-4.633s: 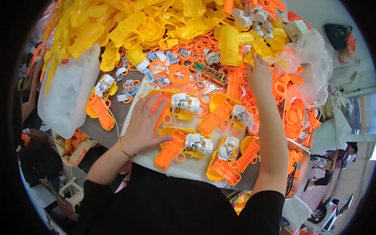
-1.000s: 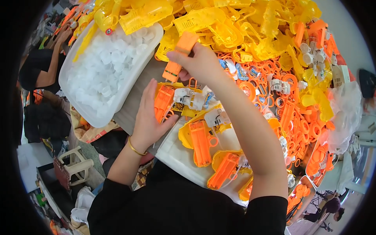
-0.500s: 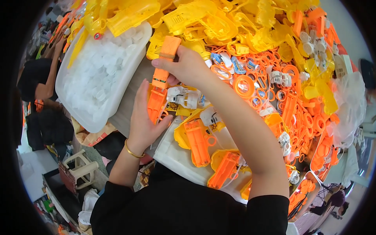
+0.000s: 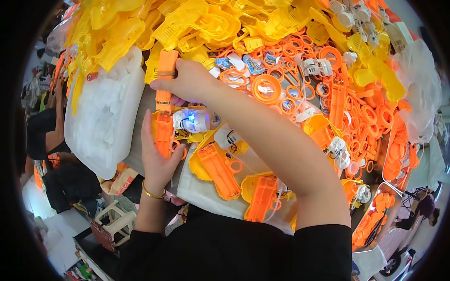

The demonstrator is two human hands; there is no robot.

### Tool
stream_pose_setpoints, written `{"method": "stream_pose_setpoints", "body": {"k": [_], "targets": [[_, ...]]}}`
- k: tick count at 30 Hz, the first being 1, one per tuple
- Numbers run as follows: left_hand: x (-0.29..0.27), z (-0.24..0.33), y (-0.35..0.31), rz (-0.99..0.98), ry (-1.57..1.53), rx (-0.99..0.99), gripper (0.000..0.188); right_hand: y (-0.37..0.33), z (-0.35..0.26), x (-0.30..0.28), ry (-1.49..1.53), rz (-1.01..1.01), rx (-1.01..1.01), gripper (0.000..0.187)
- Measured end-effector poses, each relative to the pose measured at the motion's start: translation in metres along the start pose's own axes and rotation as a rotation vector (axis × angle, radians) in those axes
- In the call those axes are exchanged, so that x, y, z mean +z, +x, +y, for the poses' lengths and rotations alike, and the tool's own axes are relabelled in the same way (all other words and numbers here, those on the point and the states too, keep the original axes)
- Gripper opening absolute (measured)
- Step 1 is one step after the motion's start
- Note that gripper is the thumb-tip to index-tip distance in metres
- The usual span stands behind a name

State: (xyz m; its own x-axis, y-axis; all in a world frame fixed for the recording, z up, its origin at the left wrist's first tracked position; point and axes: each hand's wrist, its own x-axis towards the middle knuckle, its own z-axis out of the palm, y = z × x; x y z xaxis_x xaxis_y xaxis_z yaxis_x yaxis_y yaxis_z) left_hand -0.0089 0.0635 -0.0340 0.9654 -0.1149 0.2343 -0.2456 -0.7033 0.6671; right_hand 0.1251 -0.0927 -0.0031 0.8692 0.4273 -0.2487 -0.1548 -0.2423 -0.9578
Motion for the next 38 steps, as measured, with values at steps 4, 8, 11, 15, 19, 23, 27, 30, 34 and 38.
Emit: {"method": "stream_pose_setpoints", "body": {"k": [4,8,11,15,19,23,27,30,34,38], "targets": [[0.001,0.001,0.001,0.0,0.011,0.015,0.091,-0.006,-0.001,-0.003,0.036,0.008,-0.003,0.046],[0.001,-0.005,0.0,0.049,0.074,0.044,0.091,-0.039,-0.015,-0.02,0.069,0.108,-0.1,0.046],[-0.007,-0.013,0.001,0.135,0.133,-0.038,0.088,-0.08,-0.019,-0.052,-0.013,0.244,-0.144,0.042],[-0.017,-0.002,0.002,0.115,0.148,-0.056,0.084,-0.146,-0.01,-0.107,-0.058,0.464,-0.071,0.039],[-0.024,0.024,-0.023,0.104,0.239,0.15,0.05,-0.198,0.007,-0.124,-0.132,0.53,-0.027,0.038],[-0.026,0.026,-0.033,-0.132,0.394,0.228,0.018,-0.194,-0.007,-0.124,-0.037,0.465,-0.26,0.037],[-0.026,0.03,-0.027,-0.135,0.423,0.309,0.015,-0.199,-0.013,-0.189,-0.333,0.778,-0.072,0.048],[-0.025,0.035,-0.02,-0.136,0.424,0.326,0.011,-0.207,0.02,-0.209,-0.69,0.636,0.201,0.053],[-0.017,0.055,0.012,-0.083,0.27,0.36,0.007,-0.214,0.061,-0.231,-0.984,0.698,0.346,0.054],[0.021,0.082,0.076,-0.06,0.213,0.537,0.012,-0.227,0.078,-0.24,-0.961,0.768,0.463,0.055]]}}
